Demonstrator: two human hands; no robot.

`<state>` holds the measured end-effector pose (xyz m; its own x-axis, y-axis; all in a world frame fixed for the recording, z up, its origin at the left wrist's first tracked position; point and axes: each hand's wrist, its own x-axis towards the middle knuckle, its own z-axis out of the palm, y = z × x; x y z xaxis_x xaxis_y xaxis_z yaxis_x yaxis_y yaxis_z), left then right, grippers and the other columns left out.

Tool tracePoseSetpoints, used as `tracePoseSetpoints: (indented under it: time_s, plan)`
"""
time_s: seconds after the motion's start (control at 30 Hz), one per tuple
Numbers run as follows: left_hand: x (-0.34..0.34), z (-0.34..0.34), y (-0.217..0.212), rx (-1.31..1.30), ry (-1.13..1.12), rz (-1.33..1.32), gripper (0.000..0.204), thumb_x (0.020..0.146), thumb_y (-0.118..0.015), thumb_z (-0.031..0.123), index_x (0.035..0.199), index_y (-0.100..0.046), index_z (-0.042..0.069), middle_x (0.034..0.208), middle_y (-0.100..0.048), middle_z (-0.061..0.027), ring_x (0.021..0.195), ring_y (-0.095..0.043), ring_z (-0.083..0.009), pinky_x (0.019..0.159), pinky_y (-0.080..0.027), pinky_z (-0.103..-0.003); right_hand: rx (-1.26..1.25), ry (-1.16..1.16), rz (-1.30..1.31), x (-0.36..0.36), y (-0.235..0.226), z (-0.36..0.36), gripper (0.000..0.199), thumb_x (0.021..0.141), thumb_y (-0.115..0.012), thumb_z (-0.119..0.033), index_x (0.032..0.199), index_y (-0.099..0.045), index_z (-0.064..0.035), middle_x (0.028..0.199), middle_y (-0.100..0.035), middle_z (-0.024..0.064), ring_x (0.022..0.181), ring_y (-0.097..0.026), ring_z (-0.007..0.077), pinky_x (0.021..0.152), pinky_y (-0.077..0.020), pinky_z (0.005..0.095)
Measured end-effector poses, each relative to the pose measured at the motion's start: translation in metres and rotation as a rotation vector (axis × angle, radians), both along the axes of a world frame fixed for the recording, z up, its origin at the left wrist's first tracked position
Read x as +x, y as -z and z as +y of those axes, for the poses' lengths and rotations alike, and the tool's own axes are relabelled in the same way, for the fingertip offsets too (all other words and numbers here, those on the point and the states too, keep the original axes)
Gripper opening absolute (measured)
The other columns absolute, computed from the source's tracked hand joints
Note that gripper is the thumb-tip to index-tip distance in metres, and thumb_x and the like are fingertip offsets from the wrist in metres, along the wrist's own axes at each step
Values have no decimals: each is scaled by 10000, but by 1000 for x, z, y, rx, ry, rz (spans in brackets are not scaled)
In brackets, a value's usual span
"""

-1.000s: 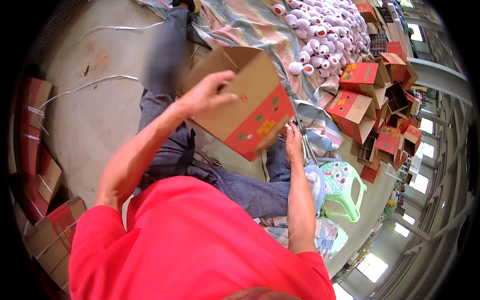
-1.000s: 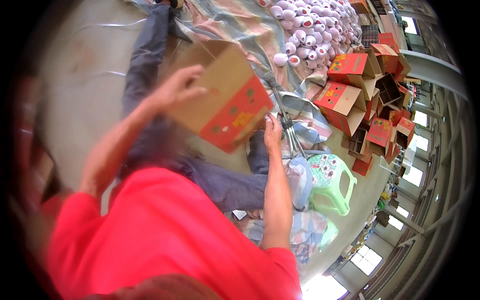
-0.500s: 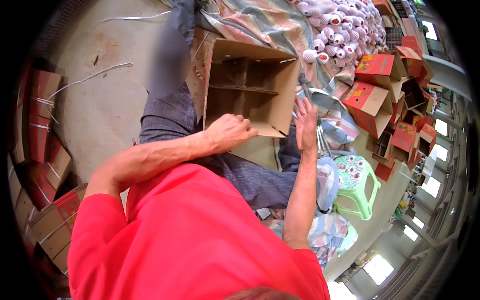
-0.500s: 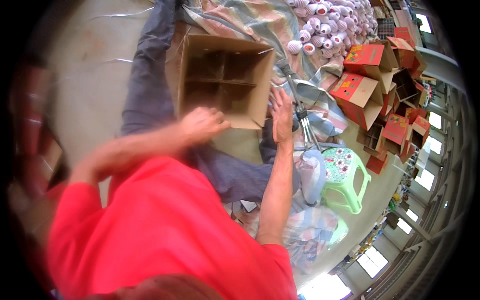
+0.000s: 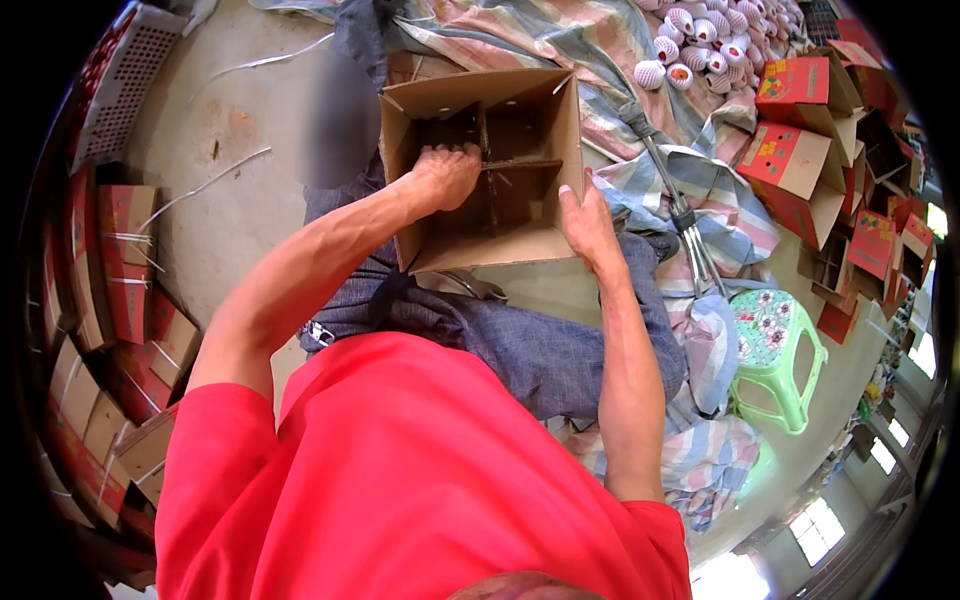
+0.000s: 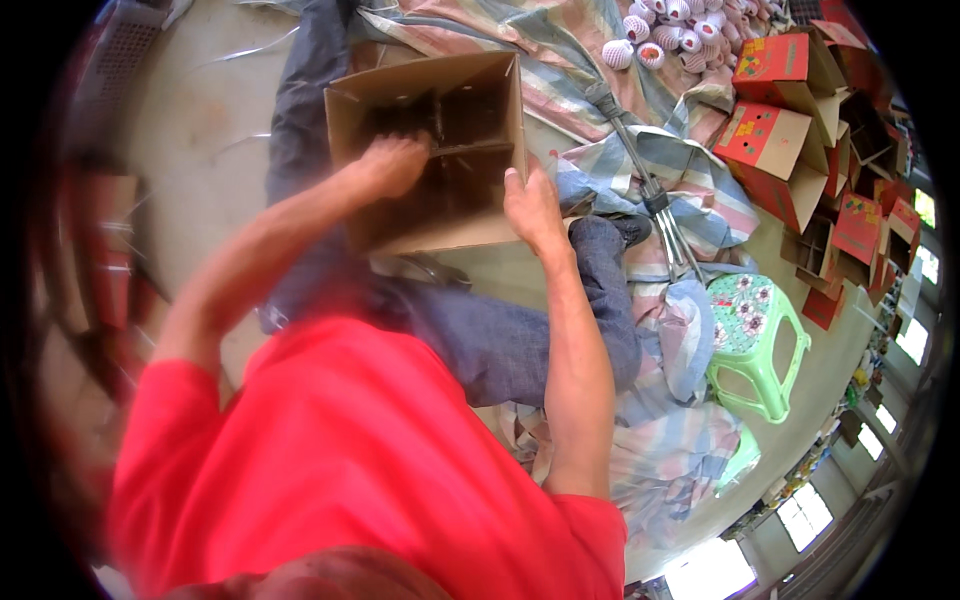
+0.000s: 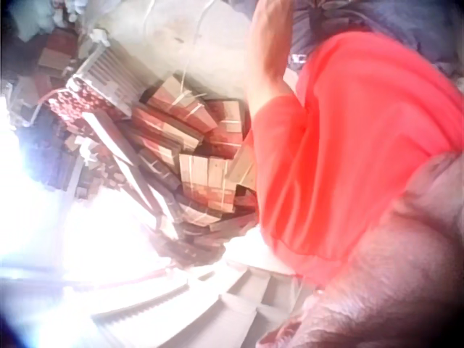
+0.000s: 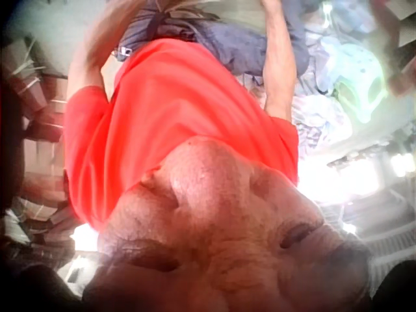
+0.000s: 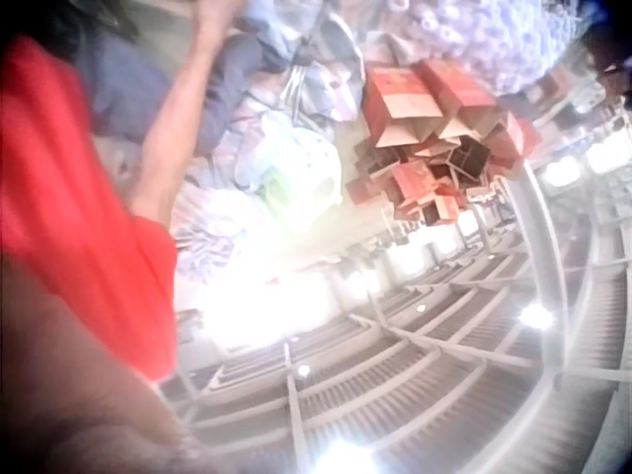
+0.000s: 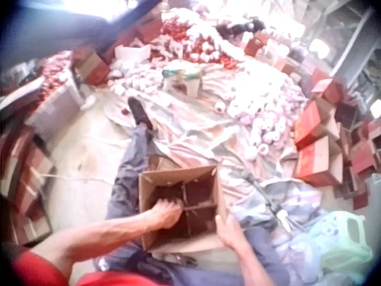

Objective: The person sits on the floor and repeatedly assembles flat cardboard boxes into open containers. They fold the flaps, tuck the tabs, and then place the finished boxes aside. The process is repeated multiple times with identical boxes.

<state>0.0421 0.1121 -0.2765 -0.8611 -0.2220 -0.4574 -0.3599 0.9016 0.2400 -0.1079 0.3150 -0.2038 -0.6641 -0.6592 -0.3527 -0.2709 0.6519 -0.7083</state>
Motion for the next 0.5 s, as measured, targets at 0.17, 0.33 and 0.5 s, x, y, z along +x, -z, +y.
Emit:
tracePoseSetpoints:
  time_s: [0.17, 0.33, 0.5]
  plan:
    - [-11, -1, -17, 79, 78, -103, 524, 945, -553, 93, 1398, -452, -150, 1150, -737, -300, 1049, -743, -430, 891, -598, -504, -8, 61, -51, -3, 12, 2, 495, 1036, -510, -207, 1458, -541, 50, 1340, -635, 364, 1297, -579, 518, 1121, -438, 518]
    - [-11, 7, 38, -53, 95, 22, 448, 904, -639, 73, 1293, -500, -102, 1024, -750, -277, 941, -777, -363, 749, -630, -443, 101, 51, -29, -1, 3, -16, 486, 1033, -500, -194, 1411, -545, 108, 1259, -641, 407, 1232, -594, 555, 1099, -453, 541]
    - [-16, 1, 45, -30, 110, -54, 538, 901, -666, 78, 1366, -475, -113, 1024, -770, -229, 953, -786, -347, 733, -631, -440, 47, 37, 69, -4, 23, -8, 450, 1027, -531, -206, 1372, -586, 77, 1174, -683, 384, 1148, -626, 568, 1041, -478, 577]
